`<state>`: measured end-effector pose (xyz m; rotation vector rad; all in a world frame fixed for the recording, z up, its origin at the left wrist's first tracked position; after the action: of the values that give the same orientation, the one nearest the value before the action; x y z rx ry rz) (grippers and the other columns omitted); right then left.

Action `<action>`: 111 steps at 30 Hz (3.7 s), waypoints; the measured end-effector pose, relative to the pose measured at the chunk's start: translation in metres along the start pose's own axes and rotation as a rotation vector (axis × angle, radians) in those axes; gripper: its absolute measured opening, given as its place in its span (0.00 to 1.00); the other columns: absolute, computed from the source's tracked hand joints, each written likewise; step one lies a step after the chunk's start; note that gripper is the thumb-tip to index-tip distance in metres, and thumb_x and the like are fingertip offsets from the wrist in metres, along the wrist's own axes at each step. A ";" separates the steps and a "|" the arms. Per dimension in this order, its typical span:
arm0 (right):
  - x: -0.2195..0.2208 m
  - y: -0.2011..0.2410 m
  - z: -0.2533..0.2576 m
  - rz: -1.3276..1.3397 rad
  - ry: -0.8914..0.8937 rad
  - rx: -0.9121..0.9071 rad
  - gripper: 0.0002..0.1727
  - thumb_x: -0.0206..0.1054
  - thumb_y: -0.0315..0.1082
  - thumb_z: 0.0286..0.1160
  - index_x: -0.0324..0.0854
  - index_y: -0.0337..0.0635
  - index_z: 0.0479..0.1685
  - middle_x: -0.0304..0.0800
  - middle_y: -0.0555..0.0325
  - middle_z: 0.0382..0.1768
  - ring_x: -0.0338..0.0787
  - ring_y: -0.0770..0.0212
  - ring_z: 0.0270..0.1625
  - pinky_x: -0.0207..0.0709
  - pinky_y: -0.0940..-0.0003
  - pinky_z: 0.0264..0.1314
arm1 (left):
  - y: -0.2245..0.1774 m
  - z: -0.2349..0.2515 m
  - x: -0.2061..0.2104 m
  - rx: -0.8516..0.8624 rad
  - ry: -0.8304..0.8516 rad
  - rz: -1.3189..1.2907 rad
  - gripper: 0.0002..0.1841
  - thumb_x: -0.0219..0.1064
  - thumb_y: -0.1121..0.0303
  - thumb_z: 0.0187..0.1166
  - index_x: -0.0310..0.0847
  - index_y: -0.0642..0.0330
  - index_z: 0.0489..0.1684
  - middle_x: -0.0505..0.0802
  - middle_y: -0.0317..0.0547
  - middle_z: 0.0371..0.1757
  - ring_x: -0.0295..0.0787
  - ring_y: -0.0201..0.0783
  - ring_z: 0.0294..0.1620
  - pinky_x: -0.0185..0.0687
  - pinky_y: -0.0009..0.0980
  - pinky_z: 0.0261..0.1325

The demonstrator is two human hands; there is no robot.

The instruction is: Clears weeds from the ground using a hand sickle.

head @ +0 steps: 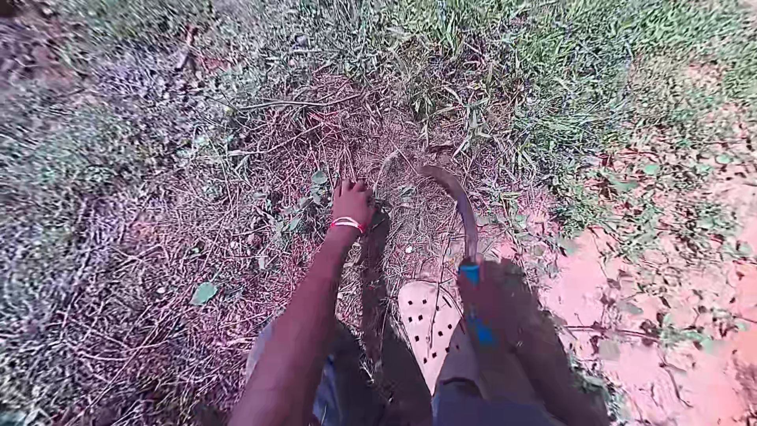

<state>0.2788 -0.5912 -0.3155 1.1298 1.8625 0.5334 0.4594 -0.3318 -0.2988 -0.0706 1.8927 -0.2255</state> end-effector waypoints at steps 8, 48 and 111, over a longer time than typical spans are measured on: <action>-0.072 0.111 0.003 -0.071 -0.380 -0.338 0.31 0.63 0.36 0.77 0.69 0.28 0.77 0.89 0.41 0.37 0.89 0.50 0.37 0.81 0.50 0.43 | -0.001 -0.014 0.010 -0.061 0.033 -0.039 0.17 0.71 0.69 0.78 0.90 0.62 0.63 0.80 0.57 0.81 0.61 0.64 0.89 0.43 0.63 0.91; 0.000 0.087 0.025 -0.634 0.157 -0.012 0.35 0.55 0.37 0.89 0.50 0.36 0.92 0.86 0.31 0.61 0.87 0.34 0.66 0.76 0.41 0.68 | 0.016 -0.029 0.015 -0.093 -0.084 -0.193 0.17 0.71 0.75 0.72 0.89 0.67 0.60 0.81 0.57 0.80 0.66 0.63 0.86 0.56 0.60 0.87; -0.009 -0.041 -0.089 0.114 -0.148 0.062 0.38 0.67 0.30 0.67 0.61 0.26 0.80 0.84 0.44 0.40 0.86 0.58 0.33 0.83 0.57 0.38 | -0.111 -0.043 0.060 -0.363 0.273 -0.450 0.40 0.71 0.41 0.75 0.75 0.70 0.74 0.90 0.65 0.65 0.86 0.61 0.70 0.76 0.63 0.72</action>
<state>0.1858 -0.6123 -0.2935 1.2873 1.7052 0.4453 0.3925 -0.4454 -0.3197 -0.7482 2.1526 -0.1991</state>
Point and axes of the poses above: each hand's wrist, its own z-axis towards the middle knuckle, its own x-axis out of the palm, y = z × x, the point moved 8 cm from there along z, towards the middle knuckle
